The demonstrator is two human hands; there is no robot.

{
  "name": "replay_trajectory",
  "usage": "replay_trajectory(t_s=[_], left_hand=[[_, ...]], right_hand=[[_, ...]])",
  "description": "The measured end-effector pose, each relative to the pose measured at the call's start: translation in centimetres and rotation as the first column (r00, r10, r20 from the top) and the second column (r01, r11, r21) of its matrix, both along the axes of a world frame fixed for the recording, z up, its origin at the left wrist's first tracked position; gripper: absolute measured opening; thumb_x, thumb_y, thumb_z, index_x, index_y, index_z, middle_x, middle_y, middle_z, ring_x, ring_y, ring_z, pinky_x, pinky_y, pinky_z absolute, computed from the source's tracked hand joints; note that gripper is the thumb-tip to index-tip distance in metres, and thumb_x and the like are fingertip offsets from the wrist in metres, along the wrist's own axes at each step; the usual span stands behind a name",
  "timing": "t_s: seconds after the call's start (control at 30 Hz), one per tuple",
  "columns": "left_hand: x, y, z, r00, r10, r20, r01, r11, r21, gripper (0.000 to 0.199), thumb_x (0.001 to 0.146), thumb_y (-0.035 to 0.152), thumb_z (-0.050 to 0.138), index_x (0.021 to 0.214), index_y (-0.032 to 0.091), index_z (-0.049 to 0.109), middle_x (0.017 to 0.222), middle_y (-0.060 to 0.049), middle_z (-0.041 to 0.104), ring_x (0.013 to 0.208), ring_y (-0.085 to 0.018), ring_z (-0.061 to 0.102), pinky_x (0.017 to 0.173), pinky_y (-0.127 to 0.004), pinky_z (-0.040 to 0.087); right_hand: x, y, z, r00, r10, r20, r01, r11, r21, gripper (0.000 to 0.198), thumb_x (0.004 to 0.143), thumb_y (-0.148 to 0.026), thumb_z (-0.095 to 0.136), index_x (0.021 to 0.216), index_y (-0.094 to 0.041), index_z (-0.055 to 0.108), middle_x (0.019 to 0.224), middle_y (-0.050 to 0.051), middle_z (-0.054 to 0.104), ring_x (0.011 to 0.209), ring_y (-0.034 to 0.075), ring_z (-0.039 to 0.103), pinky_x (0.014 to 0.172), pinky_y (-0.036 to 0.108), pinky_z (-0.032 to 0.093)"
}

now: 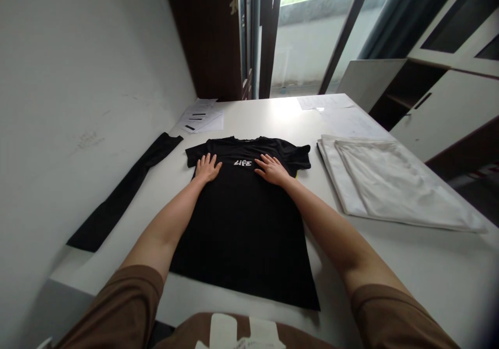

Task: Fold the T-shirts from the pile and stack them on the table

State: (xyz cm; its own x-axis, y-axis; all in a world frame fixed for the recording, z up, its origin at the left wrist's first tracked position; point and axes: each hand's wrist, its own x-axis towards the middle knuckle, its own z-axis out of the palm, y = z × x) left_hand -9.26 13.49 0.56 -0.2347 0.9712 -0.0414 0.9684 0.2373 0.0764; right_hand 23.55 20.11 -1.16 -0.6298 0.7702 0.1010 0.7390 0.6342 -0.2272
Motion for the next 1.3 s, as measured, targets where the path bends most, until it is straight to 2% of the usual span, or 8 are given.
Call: replay_trajectory(t_s=[0.13, 0.3, 0.43, 0.57, 0.73, 0.83, 1.07, 1.3], left_hand=[[-3.1, 0.2, 0.4, 0.998, 0.054, -0.036, -0.054, 0.998, -0.017, 0.077, 0.101, 0.067, 0.016, 0.165, 0.024, 0.027, 0.171, -0.008, 0.023, 0.157, -0.033, 0.019, 0.126, -0.057, 0.015], [-3.2, 2.1, 1.3, 0.997, -0.06, -0.043, 0.064, 0.991, 0.115, 0.07, 0.105, 0.057, 0.018, 0.161, 0.019, 0.034, 0.165, -0.01, 0.038, 0.153, -0.032, 0.03, 0.125, -0.057, 0.019], [-1.3, 4.9, 1.3, 0.985, -0.172, 0.002, 0.17, 0.976, 0.137, 0.067, 0.106, 0.055, 0.026, 0.159, 0.016, 0.037, 0.167, -0.012, 0.033, 0.155, -0.03, 0.026, 0.124, -0.051, 0.024], [1.8, 7.5, 0.1, 0.949, -0.313, 0.043, 0.307, 0.945, 0.114, 0.065, 0.105, 0.054, 0.03, 0.16, 0.019, 0.036, 0.17, -0.01, 0.027, 0.158, -0.029, 0.018, 0.125, -0.05, 0.022], [5.7, 9.9, -1.4, 0.902, -0.428, 0.057, 0.424, 0.903, 0.07, 0.066, 0.104, 0.055, 0.033, 0.162, 0.023, 0.033, 0.171, -0.01, 0.023, 0.159, -0.029, 0.014, 0.126, -0.055, 0.014], [6.4, 11.4, -1.6, 0.888, -0.455, 0.062, 0.453, 0.89, 0.048, 0.069, 0.103, 0.057, 0.032, 0.163, 0.024, 0.03, 0.172, -0.009, 0.02, 0.159, -0.03, 0.014, 0.126, -0.055, 0.011], [1.0, 14.4, -1.8, 0.963, -0.263, 0.057, 0.261, 0.965, 0.03, 0.075, 0.102, 0.063, 0.026, 0.165, 0.022, 0.026, 0.173, -0.009, 0.015, 0.159, -0.032, 0.011, 0.127, -0.055, 0.011], [-6.2, 12.6, -2.2, 0.988, -0.154, -0.028, 0.155, 0.987, 0.052, 0.072, 0.103, 0.06, 0.024, 0.164, 0.02, 0.027, 0.172, -0.01, 0.019, 0.158, -0.032, 0.017, 0.126, -0.053, 0.015]], right_hand=[[0.1, 0.1, 0.1, 1.0, -0.001, -0.015, 0.001, 1.0, -0.012, 0.065, 0.104, -0.062, 0.037, 0.159, -0.028, 0.041, 0.169, 0.007, 0.026, 0.157, 0.03, 0.021, 0.127, 0.052, 0.017], [0.9, 0.7, 1.1, 0.999, -0.023, -0.049, 0.021, 0.999, -0.031, 0.061, 0.103, -0.056, 0.044, 0.157, -0.027, 0.045, 0.168, 0.007, 0.031, 0.156, 0.029, 0.024, 0.125, 0.049, 0.024], [1.0, 1.1, 1.9, 0.987, -0.12, -0.106, 0.121, 0.993, 0.0, 0.061, 0.104, -0.053, 0.042, 0.159, -0.026, 0.042, 0.168, 0.009, 0.031, 0.156, 0.03, 0.024, 0.124, 0.054, 0.025], [-0.7, 2.2, 1.7, 0.989, -0.123, -0.079, 0.123, 0.992, -0.003, 0.063, 0.104, -0.057, 0.042, 0.159, -0.026, 0.041, 0.169, 0.008, 0.028, 0.156, 0.029, 0.022, 0.125, 0.052, 0.023], [-3.8, 5.9, 0.9, 0.987, -0.161, 0.02, 0.161, 0.986, -0.042, 0.066, 0.105, -0.058, 0.037, 0.161, -0.021, 0.037, 0.17, 0.011, 0.023, 0.158, 0.028, 0.015, 0.127, 0.051, 0.015], [-4.8, 8.1, 0.6, 0.979, -0.199, 0.039, 0.201, 0.978, -0.052, 0.069, 0.106, -0.059, 0.03, 0.161, -0.018, 0.034, 0.17, 0.012, 0.022, 0.158, 0.028, 0.015, 0.127, 0.052, 0.01], [-1.0, 11.0, -0.2, 0.963, -0.24, 0.124, 0.251, 0.965, -0.076, 0.084, 0.101, -0.072, 0.021, 0.165, -0.017, 0.024, 0.172, 0.011, 0.014, 0.159, 0.026, 0.009, 0.128, 0.049, 0.008], [5.0, 11.4, -1.1, 0.944, -0.301, 0.135, 0.308, 0.951, -0.031, 0.086, 0.1, -0.073, 0.018, 0.165, -0.018, 0.025, 0.172, 0.009, 0.016, 0.159, 0.027, 0.011, 0.128, 0.048, 0.015]])
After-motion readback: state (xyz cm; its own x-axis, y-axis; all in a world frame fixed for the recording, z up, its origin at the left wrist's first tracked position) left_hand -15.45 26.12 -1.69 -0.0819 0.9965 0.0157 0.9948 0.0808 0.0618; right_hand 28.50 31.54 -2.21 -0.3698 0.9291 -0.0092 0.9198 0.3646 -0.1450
